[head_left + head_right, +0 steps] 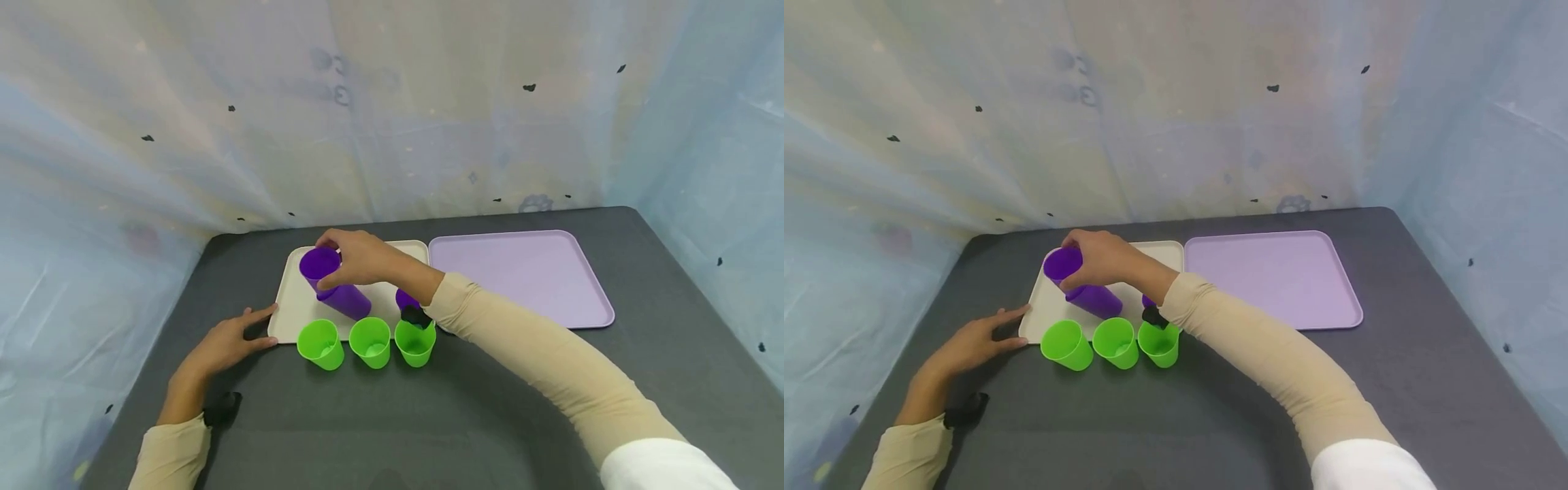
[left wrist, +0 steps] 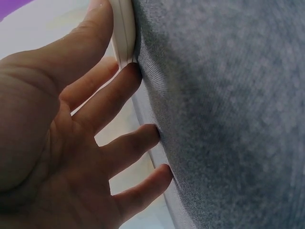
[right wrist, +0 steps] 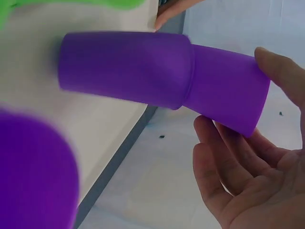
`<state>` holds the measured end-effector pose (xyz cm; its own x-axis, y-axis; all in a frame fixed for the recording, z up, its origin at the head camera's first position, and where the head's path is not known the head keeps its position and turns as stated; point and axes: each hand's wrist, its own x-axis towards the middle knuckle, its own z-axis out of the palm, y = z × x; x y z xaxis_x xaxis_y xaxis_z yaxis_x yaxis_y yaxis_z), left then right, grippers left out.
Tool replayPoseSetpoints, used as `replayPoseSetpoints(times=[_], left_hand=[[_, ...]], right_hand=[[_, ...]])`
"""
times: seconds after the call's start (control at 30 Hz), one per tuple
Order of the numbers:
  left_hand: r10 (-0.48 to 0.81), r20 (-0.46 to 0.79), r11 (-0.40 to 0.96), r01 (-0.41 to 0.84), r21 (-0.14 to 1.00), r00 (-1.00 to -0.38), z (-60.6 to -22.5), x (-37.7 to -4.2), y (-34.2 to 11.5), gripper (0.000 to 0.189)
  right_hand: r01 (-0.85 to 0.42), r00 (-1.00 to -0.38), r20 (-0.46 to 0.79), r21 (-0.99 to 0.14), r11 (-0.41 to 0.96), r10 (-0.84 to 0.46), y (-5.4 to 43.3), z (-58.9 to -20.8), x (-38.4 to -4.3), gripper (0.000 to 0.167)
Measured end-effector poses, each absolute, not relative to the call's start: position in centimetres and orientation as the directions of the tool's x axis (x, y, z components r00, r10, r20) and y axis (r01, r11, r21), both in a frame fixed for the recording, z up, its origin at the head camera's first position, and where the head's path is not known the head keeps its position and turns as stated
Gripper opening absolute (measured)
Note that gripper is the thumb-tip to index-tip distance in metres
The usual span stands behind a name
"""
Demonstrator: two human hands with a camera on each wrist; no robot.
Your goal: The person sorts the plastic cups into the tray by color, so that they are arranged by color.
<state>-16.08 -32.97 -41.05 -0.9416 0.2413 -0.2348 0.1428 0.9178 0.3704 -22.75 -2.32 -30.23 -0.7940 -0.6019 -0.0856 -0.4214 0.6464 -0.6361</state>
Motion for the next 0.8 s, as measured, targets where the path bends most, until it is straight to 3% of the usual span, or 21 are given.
replayPoseSetpoints(times=[0.47,0.8], left_hand=[[0.231,-0.244,0.922,0.132,0.364,-0.942,-41.1,-15.9,-33.3,0.082],[0.232,-0.257,0.92,0.126,0.371,-0.938,-40.8,-16.0,-33.0,0.081]], right_hand=[[-0.43,-0.779,-0.173,-0.55,0.716,-0.602,0.7,-28.8,-22.1,0.072],[-0.486,-0.751,-0.098,-0.588,0.647,-0.653,0.2,-27.1,-21.7,0.069]])
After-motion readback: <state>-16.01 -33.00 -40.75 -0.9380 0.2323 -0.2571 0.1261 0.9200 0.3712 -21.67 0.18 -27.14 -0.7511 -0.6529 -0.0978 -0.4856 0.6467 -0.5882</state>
